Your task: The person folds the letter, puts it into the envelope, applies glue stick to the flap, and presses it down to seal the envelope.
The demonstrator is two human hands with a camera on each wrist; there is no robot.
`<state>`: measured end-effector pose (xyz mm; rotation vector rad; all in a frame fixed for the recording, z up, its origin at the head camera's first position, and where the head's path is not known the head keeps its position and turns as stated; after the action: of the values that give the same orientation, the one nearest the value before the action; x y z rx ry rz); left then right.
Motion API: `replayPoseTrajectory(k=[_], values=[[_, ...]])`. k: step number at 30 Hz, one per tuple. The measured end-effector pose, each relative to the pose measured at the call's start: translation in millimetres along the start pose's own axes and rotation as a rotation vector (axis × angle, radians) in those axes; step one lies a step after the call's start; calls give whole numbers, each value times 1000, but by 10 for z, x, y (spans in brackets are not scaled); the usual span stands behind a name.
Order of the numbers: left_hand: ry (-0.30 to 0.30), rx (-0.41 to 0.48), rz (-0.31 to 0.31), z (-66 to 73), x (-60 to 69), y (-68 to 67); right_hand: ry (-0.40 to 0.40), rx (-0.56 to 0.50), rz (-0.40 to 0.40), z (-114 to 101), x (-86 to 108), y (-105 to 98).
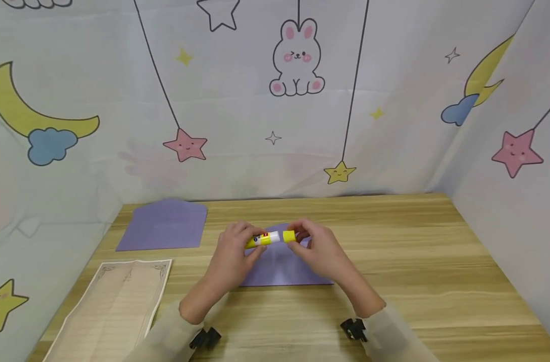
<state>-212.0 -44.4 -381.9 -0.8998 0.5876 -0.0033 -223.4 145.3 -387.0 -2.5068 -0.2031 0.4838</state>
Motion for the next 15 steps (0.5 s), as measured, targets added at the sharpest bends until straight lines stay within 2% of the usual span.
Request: replayPoseTrajectory(k=[15], values=[[21,23,-19,51,34,50,-30,-9,-21,14,9,90]])
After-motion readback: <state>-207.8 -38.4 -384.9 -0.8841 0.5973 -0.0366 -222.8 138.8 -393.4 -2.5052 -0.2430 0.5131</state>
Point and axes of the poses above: each hand's wrist, its own x-axis away from the middle knuckle, its own y-axis out of the palm, z = x × y, the point moved 8 cm from there along -x, towards the middle knuckle, and after that the axes turned 5 degrees about z, right-handed, at the moved point
